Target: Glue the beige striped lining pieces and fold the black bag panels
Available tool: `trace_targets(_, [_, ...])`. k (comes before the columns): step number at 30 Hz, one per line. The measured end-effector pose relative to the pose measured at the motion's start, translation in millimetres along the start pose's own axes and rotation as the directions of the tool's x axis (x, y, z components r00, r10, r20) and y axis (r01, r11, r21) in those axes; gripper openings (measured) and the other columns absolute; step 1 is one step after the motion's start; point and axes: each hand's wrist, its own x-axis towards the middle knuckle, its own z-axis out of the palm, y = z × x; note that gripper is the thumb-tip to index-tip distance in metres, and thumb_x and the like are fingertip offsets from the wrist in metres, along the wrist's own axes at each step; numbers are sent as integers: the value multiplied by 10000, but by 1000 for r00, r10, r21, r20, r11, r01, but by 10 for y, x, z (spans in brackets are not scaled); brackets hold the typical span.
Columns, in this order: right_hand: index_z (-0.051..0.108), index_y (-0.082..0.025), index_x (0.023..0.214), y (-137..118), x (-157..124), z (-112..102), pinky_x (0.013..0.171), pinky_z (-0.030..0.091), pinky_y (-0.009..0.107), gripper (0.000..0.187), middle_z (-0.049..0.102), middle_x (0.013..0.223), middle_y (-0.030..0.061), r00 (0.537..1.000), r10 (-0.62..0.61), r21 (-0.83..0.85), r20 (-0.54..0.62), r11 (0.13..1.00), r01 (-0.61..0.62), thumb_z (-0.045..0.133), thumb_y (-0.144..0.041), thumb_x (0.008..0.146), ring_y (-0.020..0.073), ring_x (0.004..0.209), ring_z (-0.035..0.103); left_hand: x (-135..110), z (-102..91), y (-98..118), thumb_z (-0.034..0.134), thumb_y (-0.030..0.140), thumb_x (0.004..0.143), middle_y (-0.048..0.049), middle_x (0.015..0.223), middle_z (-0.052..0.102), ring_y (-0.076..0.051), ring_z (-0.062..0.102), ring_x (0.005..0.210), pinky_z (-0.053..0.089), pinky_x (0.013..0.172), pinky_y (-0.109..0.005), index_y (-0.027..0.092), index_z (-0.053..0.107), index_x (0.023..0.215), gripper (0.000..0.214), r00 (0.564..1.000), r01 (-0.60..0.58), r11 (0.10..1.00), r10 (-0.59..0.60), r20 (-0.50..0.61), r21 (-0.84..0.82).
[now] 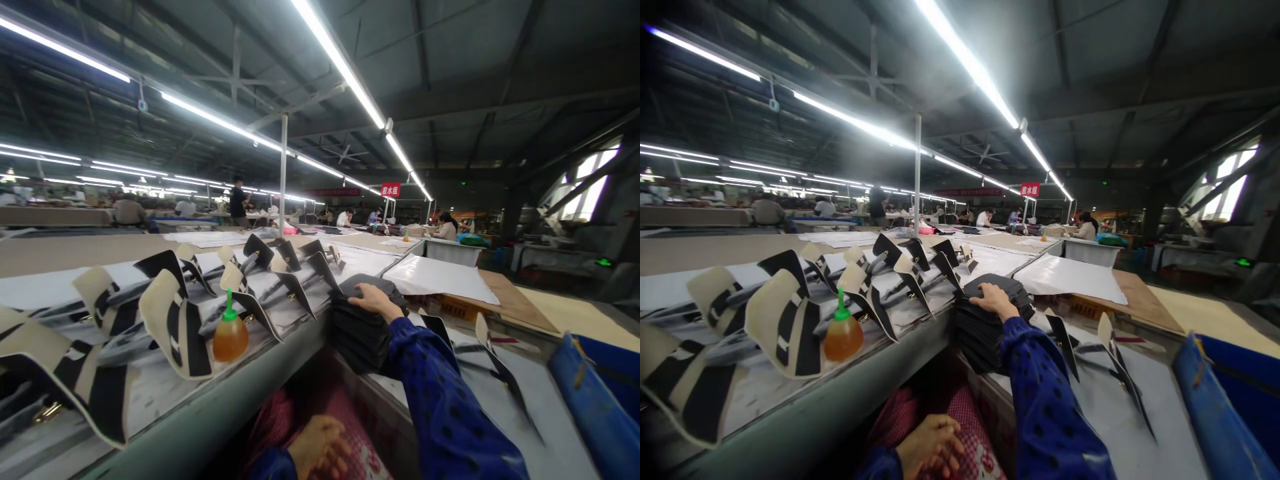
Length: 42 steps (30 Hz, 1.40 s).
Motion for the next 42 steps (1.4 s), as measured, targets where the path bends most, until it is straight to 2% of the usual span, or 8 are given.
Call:
trace_targets(6, [623, -185, 1220, 160, 52, -122, 893, 568, 439, 332, 638, 1233, 84, 978, -5, -9, 206, 1000, 7, 639, -399, 966, 223, 1040, 651, 10, -14, -6, 509, 461, 1028, -17, 857, 688, -122, 637, 593, 518, 533, -258, 155, 587, 1220, 370, 999, -25, 999, 26, 20, -43])
trace_targets(16, [649, -188, 1164, 402, -73, -300, 884, 573, 415, 275, 655, 1203, 72, 948, -104, 65, 301, 994, 89, 630, -387, 974, 211, 1019, 657, 81, -16, -32, 499, 468, 1030, -9, 830, 686, -125, 632, 572, 553, 569, -290, 155, 576, 1245, 387, 999, -5, 999, 7, 31, -40])
trace_targets(21, [653, -185, 1160, 479, -60, -284, 872, 577, 407, 277, 659, 1196, 68, 964, -104, 63, 246, 994, 91, 631, -389, 973, 213, 1010, 660, 53, 7, 2, 506, 464, 1029, -4, 823, 677, -116, 617, 560, 532, 538, -268, 156, 588, 1223, 374, 1000, -6, 999, 7, 11, -41])
trace_targets(26, [640, -185, 1174, 546, -192, -208, 863, 576, 409, 286, 657, 1181, 73, 997, -60, -19, 48, 998, 61, 625, -392, 977, 202, 992, 660, -29, 47, 93, 528, 447, 1024, -5, 826, 677, -117, 631, 584, 530, 533, -257, 151, 608, 1182, 345, 1000, -17, 997, 19, 22, -69])
trace_targets(33, [652, -170, 957, 569, -920, -319, 831, 543, 388, 252, 676, 960, 44, 941, -75, -136, -330, 990, 31, 579, -409, 993, 180, 872, 649, -289, 223, 463, 651, 498, 933, -55, 900, 706, -156, 685, 702, 541, 615, -283, 137, 601, 1123, 410, 975, -222, 954, 218, -38, -200])
trace_targets(38, [626, -267, 859, -93, -1887, -159, 749, 498, 379, 289, 708, 884, 72, 874, -232, -152, -426, 971, 183, 419, -391, 1019, 223, 762, 649, -761, 491, 1063, 799, 713, 652, -268, 1456, 514, -359, 554, 1297, 587, 844, -402, 121, 458, 1402, 1015, 899, -428, 852, 437, -43, -301])
trace_targets(40, [608, -303, 885, -443, -2234, 25, 678, 508, 358, 226, 711, 872, 37, 861, -294, -118, -415, 956, 269, 429, -358, 1011, 205, 707, 655, -949, 601, 1265, 798, 663, 679, -214, 1559, 431, -389, 544, 1309, 599, 801, -429, 196, 376, 1509, 1042, 861, -495, 817, 507, -39, -295])
trace_targets(42, [583, -326, 929, -710, -2468, 213, 626, 535, 345, 162, 717, 886, 25, 836, -356, 34, -418, 913, 406, 441, -294, 1001, 198, 689, 672, -1096, 677, 1380, 726, 505, 807, -165, 1517, 508, -371, 531, 1330, 548, 953, -462, 196, 409, 1512, 833, 812, -582, 783, 570, -121, -220])
